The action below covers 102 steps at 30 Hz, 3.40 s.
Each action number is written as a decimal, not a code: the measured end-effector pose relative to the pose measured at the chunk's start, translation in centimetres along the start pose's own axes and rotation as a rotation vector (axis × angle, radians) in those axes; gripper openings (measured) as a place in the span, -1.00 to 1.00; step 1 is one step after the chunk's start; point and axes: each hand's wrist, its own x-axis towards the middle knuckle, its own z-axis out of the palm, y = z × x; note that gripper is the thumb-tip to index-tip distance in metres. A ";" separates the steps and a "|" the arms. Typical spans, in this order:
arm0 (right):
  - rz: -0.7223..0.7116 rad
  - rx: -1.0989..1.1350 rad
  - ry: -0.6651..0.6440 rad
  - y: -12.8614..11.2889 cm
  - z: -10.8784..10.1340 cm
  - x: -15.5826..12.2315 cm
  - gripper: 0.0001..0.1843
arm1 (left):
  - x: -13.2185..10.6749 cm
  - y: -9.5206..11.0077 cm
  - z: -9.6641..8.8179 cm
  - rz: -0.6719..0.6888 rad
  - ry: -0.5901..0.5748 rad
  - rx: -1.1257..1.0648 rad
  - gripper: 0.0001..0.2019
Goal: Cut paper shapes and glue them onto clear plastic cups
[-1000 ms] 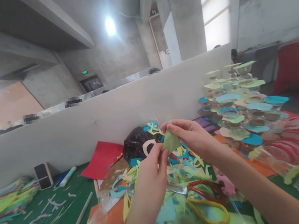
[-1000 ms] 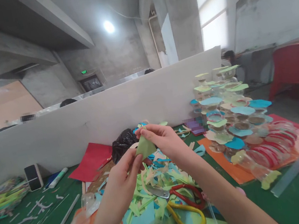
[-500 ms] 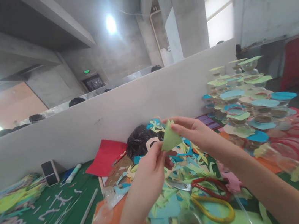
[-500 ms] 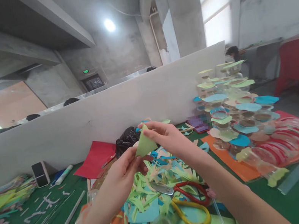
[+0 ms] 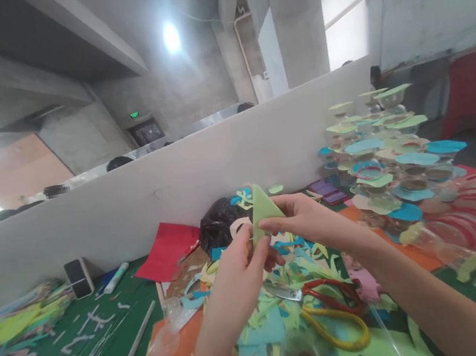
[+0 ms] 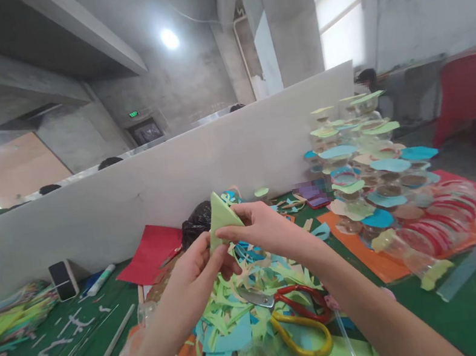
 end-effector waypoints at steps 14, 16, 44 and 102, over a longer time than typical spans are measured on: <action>0.065 -0.141 -0.112 0.2 -2.1 -0.1 -0.64 | 0.1 0.1 -0.8 0.000 -0.072 -0.002 -0.67; 0.049 -0.156 -0.115 0.2 -2.6 -0.3 -0.58 | 0.1 0.1 -1.0 -0.010 -0.085 -0.006 -0.66; -0.060 -0.248 0.117 0.6 0.0 -0.1 -0.47 | 0.3 -0.5 -3.3 -0.016 -0.089 0.235 -0.68; 0.394 -0.167 0.386 10.3 2.3 -8.5 -0.32 | 2.4 -7.7 0.4 0.069 0.297 -0.110 -0.92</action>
